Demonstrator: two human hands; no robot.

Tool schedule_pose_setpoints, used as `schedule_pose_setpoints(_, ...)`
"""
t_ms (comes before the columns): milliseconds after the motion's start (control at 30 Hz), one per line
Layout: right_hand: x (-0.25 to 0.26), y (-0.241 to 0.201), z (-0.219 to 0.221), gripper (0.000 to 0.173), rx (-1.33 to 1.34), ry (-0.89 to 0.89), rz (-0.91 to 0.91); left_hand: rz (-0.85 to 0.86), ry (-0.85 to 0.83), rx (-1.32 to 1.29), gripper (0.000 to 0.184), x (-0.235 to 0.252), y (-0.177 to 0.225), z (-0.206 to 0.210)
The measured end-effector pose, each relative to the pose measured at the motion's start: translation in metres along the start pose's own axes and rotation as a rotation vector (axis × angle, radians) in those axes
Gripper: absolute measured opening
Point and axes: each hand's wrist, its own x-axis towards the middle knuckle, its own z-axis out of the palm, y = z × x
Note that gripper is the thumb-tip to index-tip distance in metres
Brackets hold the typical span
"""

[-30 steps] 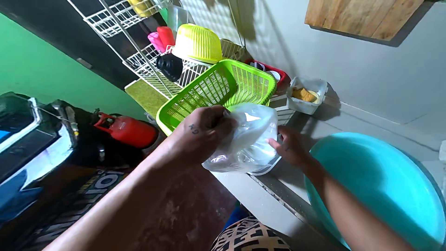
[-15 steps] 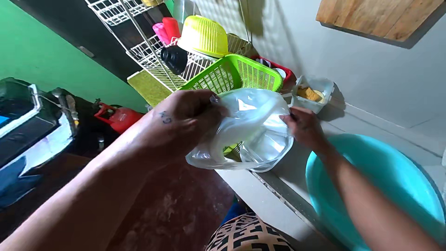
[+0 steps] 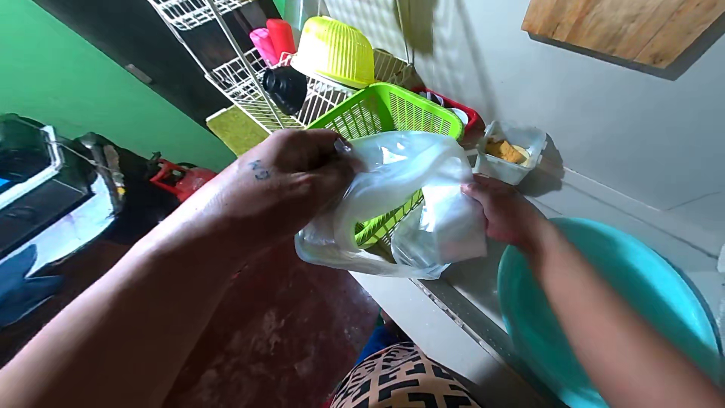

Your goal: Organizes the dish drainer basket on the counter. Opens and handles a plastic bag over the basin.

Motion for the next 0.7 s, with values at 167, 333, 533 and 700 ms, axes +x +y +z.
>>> schedule_pose_setpoints(167, -0.001, -0.004, 0.002, 0.024, 0.053, 0.006, 0.081, -0.013, -0.003, -0.034, 0.019, 0.002, -0.005, 0.000)
schedule_pose_setpoints(333, 0.007, 0.012, -0.004, 0.024, -0.063, -0.030, -0.099, -0.012, 0.003, 0.004, 0.017, 0.003, -0.004, 0.003)
schedule_pose_setpoints(533, 0.023, 0.037, -0.008, 0.025, -0.235, 0.057, -0.287, -0.002, -0.010, 0.098, 0.020, -0.004, -0.006, 0.018)
schedule_pose_setpoints(700, 0.026, 0.037, -0.010, 0.028, -0.272, 0.216, -0.383, -0.067, -0.053, 0.181, 0.015, -0.005, -0.002, 0.033)
